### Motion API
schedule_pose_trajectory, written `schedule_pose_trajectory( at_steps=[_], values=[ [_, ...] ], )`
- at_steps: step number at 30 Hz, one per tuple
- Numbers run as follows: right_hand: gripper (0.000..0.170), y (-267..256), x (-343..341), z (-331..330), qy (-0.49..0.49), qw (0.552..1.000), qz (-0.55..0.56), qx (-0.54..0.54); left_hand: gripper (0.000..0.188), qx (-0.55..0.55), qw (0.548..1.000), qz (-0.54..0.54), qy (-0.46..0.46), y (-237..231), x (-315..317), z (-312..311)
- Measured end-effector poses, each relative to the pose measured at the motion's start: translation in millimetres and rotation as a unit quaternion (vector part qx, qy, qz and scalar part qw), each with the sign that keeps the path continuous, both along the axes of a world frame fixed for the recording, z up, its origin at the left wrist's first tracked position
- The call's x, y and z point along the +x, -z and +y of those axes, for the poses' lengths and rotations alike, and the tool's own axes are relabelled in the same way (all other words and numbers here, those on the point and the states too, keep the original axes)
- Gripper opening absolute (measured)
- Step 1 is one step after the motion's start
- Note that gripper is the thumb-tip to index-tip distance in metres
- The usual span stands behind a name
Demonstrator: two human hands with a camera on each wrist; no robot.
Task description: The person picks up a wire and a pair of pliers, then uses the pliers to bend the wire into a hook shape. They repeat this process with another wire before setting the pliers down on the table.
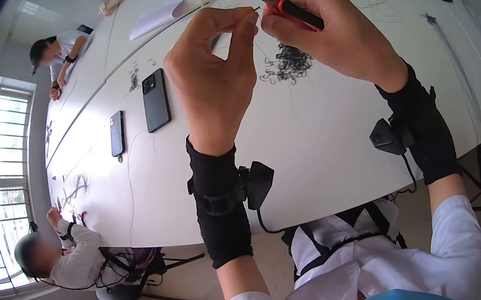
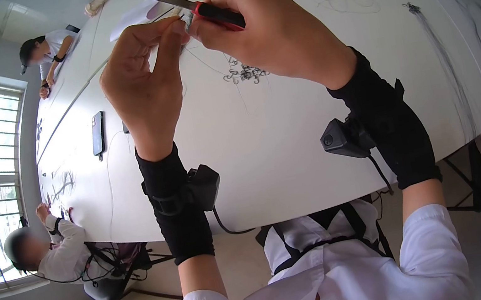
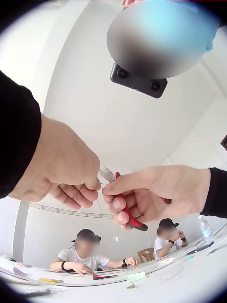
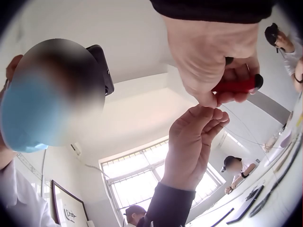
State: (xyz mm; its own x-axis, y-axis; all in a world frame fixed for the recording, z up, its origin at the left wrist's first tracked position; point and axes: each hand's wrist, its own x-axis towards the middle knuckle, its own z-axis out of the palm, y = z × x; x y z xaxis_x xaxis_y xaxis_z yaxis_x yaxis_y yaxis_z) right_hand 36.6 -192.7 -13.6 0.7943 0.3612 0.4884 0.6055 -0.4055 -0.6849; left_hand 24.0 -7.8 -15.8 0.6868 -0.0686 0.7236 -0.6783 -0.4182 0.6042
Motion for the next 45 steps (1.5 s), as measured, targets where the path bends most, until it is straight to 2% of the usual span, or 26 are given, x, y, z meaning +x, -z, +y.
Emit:
schedule_pose_trajectory(
  at_steps=[2,5,8,11,18,22,25,28,31,32,35,38,41,42,45],
  values=[
    [0.034,-1,-4,2,-0.009,1.0,-0.024,-0.003,0.006,0.012,0.999,-0.049,-0.013,6,8,2],
    [0.034,4,-2,3,0.019,0.983,-0.183,-0.002,0.009,0.067,0.994,-0.088,-0.02,6,7,1],
    [0.035,2,5,-4,0.017,0.981,-0.192,0.029,0.008,0.111,0.992,-0.055,-0.007,1,-2,-3],
    [0.037,-13,0,-13,0.045,0.998,-0.048,-0.021,0.009,0.119,0.993,-0.013,0.013,-3,-8,-6],
    [0.036,3,8,-5,0.005,1.0,-0.016,0.015,0.007,-0.003,0.999,0.011,0.035,-2,-3,-3],
    [0.032,1,-3,2,0.007,0.998,-0.064,0.014,0.006,-0.013,1.0,-0.004,-0.012,3,2,-3],
    [0.032,-3,-6,0,0.032,0.988,-0.148,-0.031,0.008,0.057,0.994,-0.091,-0.037,5,7,-2],
    [0.033,-3,-1,-6,0.036,0.979,-0.197,-0.023,0.011,0.085,0.99,-0.109,-0.023,5,4,-5],
    [0.036,-12,-4,-12,0.052,0.992,-0.11,-0.024,0.01,0.081,0.993,-0.086,0.004,6,0,-9],
    [0.037,-17,-4,-14,0.052,0.997,-0.038,-0.045,0.01,0.082,0.993,-0.079,0.006,5,-1,-9],
    [0.04,-2,13,-16,0.015,0.998,-0.058,-0.002,0.007,0.07,0.996,-0.052,0.015,1,-3,-8],
    [0.042,-1,12,-9,-0.01,0.998,0.066,0.018,0.008,0.029,0.999,-0.023,0.015,0,-2,-3],
    [0.043,2,6,-3,0.003,1.0,0.01,0.006,0.007,0.014,1.0,-0.021,-0.005,3,1,-2],
    [0.034,-7,-2,-2,0.005,1.0,0.011,-0.01,0.007,0.015,1.0,-0.023,-0.015,4,2,-2],
    [0.026,-1,-7,2,0.009,0.997,-0.075,0.009,0.007,0.06,0.996,-0.054,-0.038,5,4,0]
  ],
)
